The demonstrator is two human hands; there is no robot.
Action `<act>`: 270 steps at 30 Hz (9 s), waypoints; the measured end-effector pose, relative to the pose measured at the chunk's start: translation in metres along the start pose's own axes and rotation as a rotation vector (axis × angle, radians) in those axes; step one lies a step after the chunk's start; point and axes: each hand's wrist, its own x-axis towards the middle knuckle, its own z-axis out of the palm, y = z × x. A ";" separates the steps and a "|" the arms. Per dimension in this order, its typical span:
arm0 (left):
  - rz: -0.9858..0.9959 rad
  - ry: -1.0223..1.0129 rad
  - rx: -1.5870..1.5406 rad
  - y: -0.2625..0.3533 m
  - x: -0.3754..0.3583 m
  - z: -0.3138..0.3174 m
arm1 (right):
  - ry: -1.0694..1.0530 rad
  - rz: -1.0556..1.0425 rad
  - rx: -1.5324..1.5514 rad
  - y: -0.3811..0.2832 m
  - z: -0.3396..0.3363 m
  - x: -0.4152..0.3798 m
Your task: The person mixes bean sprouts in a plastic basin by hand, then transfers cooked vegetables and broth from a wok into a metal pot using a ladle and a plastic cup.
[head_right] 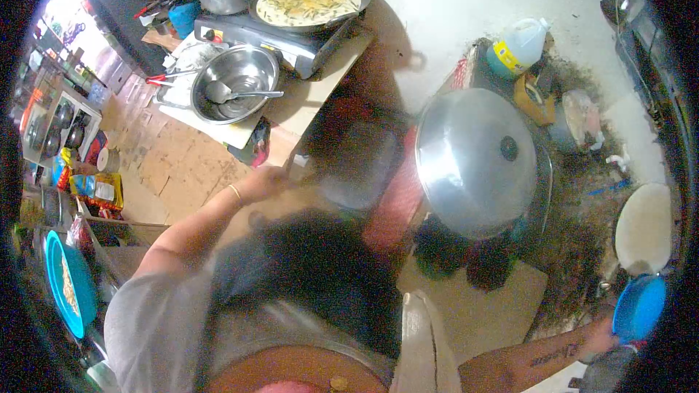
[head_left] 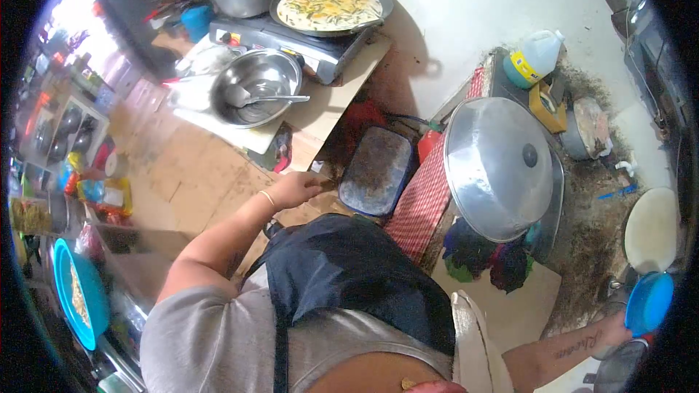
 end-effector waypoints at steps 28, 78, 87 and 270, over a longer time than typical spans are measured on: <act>-0.044 0.723 -0.221 -0.063 0.036 -0.229 | -1.224 -0.883 1.150 -0.661 -0.102 -0.656; 0.045 0.543 0.363 -0.027 0.185 -0.313 | -1.317 0.053 1.347 -0.710 0.055 -0.537; 0.239 0.287 0.886 0.029 0.315 -0.330 | -1.242 -0.161 1.131 -0.783 0.089 -0.477; 0.232 0.138 0.923 -0.018 0.250 -0.310 | -1.161 -1.513 0.114 -0.947 0.149 -0.647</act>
